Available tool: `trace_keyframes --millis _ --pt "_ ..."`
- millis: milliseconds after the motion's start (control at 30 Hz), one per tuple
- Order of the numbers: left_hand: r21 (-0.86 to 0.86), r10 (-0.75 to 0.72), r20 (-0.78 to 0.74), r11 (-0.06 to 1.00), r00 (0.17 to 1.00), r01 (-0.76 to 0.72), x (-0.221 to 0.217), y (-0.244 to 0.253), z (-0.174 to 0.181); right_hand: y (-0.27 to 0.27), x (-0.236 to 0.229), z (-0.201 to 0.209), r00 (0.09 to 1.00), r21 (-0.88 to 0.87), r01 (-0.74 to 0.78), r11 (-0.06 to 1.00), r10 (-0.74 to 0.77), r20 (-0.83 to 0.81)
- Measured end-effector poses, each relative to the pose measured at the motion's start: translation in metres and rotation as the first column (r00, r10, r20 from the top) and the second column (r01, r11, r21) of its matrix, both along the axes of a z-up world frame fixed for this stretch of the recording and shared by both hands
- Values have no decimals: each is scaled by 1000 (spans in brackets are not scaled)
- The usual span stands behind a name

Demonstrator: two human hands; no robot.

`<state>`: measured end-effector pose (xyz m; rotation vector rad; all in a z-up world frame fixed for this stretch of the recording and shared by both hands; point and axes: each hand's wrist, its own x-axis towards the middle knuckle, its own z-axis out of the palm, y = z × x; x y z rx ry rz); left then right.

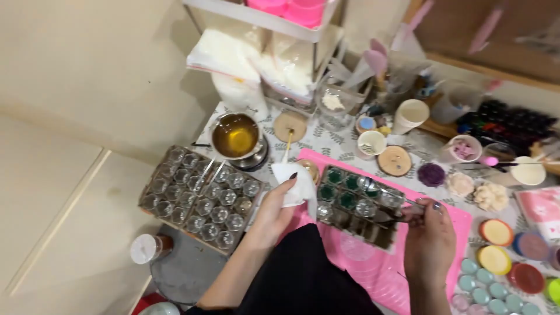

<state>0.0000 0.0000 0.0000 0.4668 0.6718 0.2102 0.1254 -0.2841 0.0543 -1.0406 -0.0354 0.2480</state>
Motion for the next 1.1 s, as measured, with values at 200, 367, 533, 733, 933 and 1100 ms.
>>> trace_keyframes --millis 200,367,533,733,933,1100 --pt "212 39 103 975 994 -60 -9 21 79 85 -50 20 992 -261 113 959 -96 78" --pt "-6 -101 9 995 995 101 -22 51 117 141 -90 47 988 -433 153 888 -121 99" --pt "-81 -161 58 983 985 165 -36 72 88 175 -110 50 981 -495 136 858 -45 191" --pt "437 -162 30 890 986 133 -41 65 72 182 -116 36 997 -389 52 920 -24 77" --pt "999 138 25 40 990 -31 -51 53 66 156 -119 -11 990 -178 18 984 -42 -131" --pt "829 66 -105 -546 992 124 -47 38 30 122 -110 -49 943 -111 75 991 -106 -314"
